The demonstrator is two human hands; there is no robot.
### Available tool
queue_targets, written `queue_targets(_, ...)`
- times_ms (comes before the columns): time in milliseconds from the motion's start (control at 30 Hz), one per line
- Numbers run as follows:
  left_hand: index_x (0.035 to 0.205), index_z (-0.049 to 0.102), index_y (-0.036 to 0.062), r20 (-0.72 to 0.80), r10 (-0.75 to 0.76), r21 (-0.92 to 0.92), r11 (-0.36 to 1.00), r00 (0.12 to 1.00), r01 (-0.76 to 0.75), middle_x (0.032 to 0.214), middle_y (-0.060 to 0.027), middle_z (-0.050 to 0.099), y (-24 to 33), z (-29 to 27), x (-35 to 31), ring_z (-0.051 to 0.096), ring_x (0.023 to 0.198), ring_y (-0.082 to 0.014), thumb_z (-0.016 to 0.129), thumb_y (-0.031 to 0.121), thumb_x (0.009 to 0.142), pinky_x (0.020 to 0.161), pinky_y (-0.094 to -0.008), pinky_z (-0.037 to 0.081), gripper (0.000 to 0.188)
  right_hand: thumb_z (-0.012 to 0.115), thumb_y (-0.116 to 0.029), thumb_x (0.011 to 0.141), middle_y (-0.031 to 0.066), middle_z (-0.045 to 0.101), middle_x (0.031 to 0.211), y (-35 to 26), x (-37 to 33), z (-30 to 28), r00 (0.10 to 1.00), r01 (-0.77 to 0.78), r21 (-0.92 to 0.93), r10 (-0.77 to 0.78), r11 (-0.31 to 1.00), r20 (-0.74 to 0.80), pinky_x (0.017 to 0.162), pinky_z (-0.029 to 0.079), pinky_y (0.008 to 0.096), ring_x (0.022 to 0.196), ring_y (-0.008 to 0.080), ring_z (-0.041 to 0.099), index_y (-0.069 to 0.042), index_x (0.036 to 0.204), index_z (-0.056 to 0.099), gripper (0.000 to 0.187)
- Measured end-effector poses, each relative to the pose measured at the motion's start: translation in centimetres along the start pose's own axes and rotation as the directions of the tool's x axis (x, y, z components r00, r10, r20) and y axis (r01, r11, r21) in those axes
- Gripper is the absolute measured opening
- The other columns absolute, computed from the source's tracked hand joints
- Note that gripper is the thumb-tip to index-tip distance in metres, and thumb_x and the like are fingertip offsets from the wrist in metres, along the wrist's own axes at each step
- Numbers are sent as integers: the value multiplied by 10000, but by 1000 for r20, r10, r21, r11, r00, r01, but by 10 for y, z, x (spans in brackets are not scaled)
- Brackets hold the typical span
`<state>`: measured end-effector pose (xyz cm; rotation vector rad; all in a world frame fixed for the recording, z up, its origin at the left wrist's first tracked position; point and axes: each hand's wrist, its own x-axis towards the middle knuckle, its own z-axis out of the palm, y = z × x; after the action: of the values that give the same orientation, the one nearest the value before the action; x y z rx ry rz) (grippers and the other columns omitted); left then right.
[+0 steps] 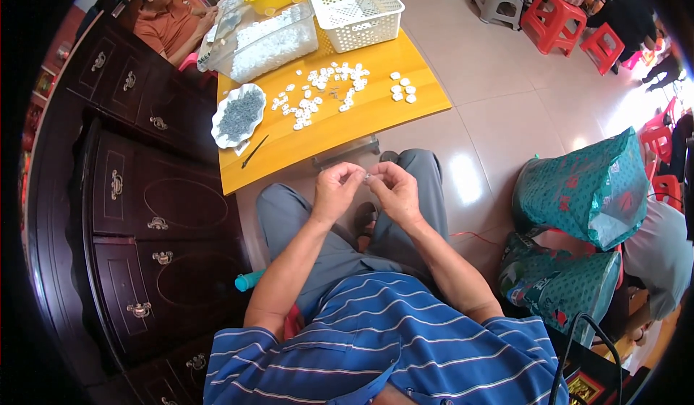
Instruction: Assembling small plastic components by manually inserting metal pins.
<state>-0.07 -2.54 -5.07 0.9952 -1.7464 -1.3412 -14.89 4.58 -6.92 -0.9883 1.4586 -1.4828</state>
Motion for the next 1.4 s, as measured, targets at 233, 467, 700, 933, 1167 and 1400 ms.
queue_targets(233,948,756,16,-1,38,80,996,999,-38,799,38,686,1,-3,3,554,702,-24,691,104,985,632,-200,449,116,714,-155,910,102,751,814,-15,0,-1,1000,-9,-137,8,991,-7,684,549,321,726,173,717,-34,1020,724,164)
queue_targets(467,1017,752,23,-43,-56,-138,989,997,50,817,35,685,18,-14,29,555,678,-22,723,123,965,610,-194,454,117,695,-64,965,-1,704,832,3,6,-2,999,29,37,-28,999,-28,673,497,206,755,35,615,-9,1073,660,126)
queue_targets(700,1042,738,18,-165,245,424,892,955,-155,837,-120,726,4,-43,108,676,697,-191,744,125,888,690,-312,543,188,684,-60,971,-8,689,823,-3,8,-4,999,-14,127,18,992,-29,632,472,205,707,42,589,-14,1068,658,111)
queue_targets(933,994,771,71,-68,417,730,640,906,-240,866,-97,706,-6,-28,131,697,794,-278,761,164,859,717,-384,555,164,671,-37,973,2,672,814,5,10,-8,999,-25,193,31,981,-30,611,452,213,687,47,562,-7,1051,648,87)
queue_targets(1167,901,767,87,-27,488,747,590,873,-307,856,-105,701,-8,-30,128,687,784,-306,733,148,881,692,-404,546,73,667,-31,973,8,689,838,0,12,-7,999,-51,206,54,977,-6,632,463,210,704,50,577,-7,1061,639,95)
queue_targets(1400,864,720,29,110,380,593,717,919,-367,804,-115,684,10,-20,78,654,632,-239,704,60,875,593,-356,513,36,675,-43,976,20,715,876,2,16,-16,993,-89,393,114,915,-42,623,477,223,706,66,599,-26,1100,634,132)
